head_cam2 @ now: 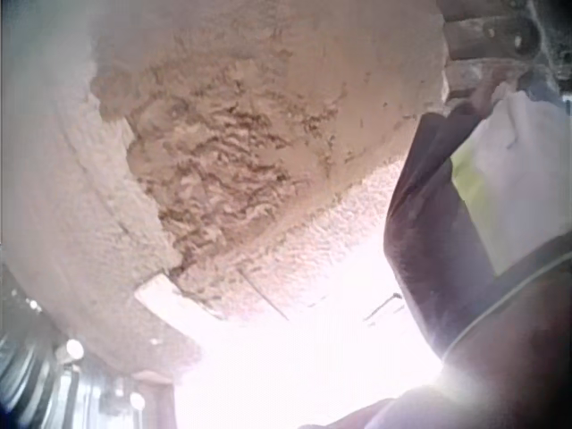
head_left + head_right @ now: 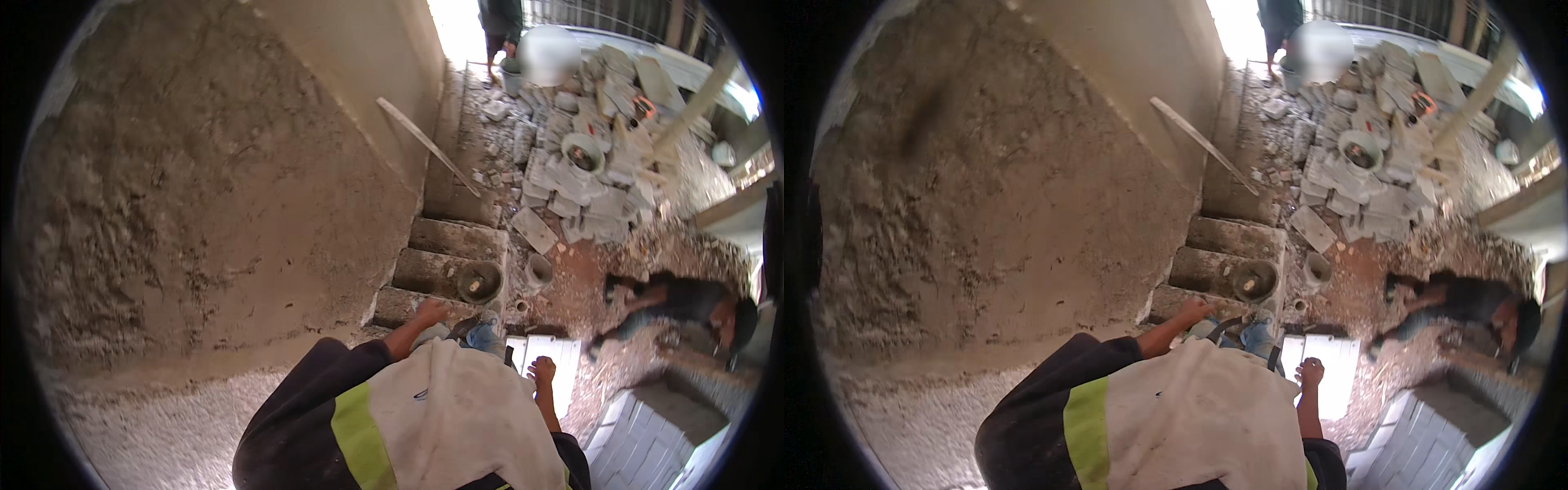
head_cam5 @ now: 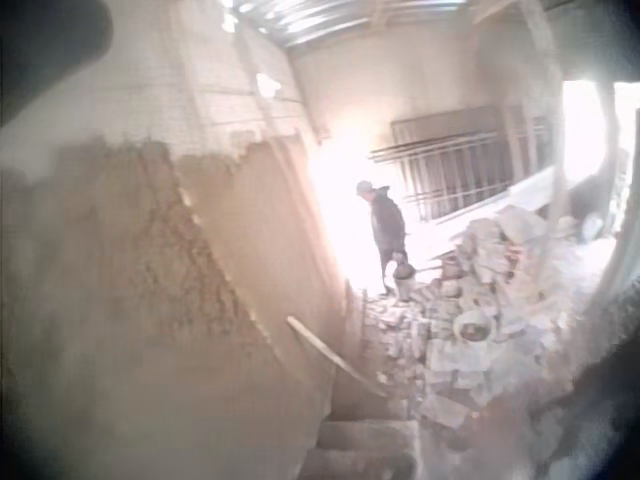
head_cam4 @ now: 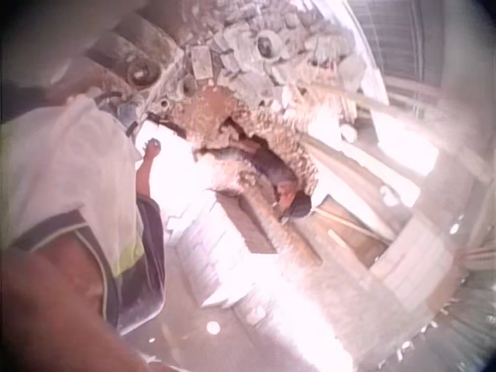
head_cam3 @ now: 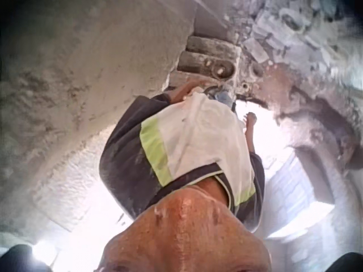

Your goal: The person applies mortar to a wall using a trowel, smooths the wall with a screed board, and then applies mortar onto the concrete stairs using the trowel.

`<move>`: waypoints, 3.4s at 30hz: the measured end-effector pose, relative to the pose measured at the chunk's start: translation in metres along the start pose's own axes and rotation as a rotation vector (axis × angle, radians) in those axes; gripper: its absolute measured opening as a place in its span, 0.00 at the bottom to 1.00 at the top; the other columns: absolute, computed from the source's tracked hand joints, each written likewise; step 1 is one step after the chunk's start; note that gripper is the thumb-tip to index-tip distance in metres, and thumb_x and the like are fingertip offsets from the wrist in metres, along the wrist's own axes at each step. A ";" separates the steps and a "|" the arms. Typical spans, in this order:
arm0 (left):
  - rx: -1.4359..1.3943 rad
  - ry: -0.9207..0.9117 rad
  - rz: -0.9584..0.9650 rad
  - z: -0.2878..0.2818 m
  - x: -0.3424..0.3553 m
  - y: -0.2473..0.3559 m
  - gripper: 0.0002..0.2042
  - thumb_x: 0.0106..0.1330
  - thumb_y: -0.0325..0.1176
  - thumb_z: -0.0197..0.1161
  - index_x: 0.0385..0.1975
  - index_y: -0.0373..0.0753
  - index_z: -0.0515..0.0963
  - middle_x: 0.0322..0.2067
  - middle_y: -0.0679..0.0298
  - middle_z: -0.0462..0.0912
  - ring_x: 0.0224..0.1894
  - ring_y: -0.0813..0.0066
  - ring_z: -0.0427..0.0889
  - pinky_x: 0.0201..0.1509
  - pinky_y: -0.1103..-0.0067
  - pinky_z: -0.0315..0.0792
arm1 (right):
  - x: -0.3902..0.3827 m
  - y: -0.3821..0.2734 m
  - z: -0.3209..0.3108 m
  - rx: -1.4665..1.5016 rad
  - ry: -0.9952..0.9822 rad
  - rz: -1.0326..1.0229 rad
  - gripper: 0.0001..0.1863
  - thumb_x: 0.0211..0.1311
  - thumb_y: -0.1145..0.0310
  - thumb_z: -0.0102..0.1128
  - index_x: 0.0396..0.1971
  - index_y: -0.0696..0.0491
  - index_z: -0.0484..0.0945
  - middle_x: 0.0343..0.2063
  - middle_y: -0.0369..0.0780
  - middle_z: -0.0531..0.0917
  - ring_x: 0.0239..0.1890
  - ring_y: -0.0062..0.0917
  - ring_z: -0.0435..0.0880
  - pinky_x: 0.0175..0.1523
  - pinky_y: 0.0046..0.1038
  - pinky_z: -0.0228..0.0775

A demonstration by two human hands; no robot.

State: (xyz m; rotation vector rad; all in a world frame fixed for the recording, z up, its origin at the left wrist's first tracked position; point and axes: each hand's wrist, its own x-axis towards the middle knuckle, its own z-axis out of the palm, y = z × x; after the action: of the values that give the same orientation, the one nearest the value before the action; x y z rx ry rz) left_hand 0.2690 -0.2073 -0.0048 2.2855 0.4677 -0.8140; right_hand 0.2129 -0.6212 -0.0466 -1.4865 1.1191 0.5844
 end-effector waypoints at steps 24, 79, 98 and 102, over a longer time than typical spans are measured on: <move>-1.055 0.385 -0.547 0.118 -0.131 -0.063 0.14 0.60 0.42 0.55 0.38 0.41 0.78 0.40 0.49 0.80 0.43 0.51 0.79 0.46 0.60 0.73 | 0.119 -0.157 0.122 -0.787 -0.618 -0.500 0.15 0.60 0.66 0.49 0.42 0.59 0.75 0.29 0.43 0.80 0.27 0.28 0.81 0.29 0.32 0.74; -1.855 0.853 -1.023 0.125 0.229 -0.307 0.18 0.63 0.43 0.59 0.51 0.47 0.72 0.35 0.64 0.82 0.28 0.72 0.79 0.26 0.76 0.73 | 0.327 -0.505 0.855 -1.048 -0.379 -1.430 0.23 0.55 0.60 0.58 0.49 0.58 0.75 0.38 0.53 0.81 0.40 0.42 0.82 0.44 0.42 0.74; -2.322 1.554 -0.828 0.167 0.307 -0.096 0.25 0.64 0.42 0.59 0.61 0.43 0.64 0.48 0.56 0.75 0.45 0.61 0.78 0.49 0.68 0.73 | 0.297 -0.530 0.917 -1.066 -1.041 -1.710 0.25 0.59 0.64 0.63 0.51 0.63 0.69 0.49 0.51 0.77 0.52 0.38 0.75 0.56 0.35 0.65; -2.018 1.829 -0.876 0.087 0.315 -0.123 0.24 0.64 0.38 0.62 0.57 0.34 0.68 0.49 0.56 0.77 0.50 0.63 0.78 0.49 0.74 0.74 | 0.188 -0.575 0.837 -1.173 -1.134 -1.316 0.20 0.61 0.69 0.60 0.52 0.59 0.72 0.44 0.39 0.79 0.46 0.23 0.76 0.52 0.26 0.67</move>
State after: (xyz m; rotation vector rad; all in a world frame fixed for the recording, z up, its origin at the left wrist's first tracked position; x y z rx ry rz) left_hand 0.4022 -0.1448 -0.3206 0.0861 1.7700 1.3223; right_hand 0.9817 0.0617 -0.1414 -1.9054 -1.2791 0.9013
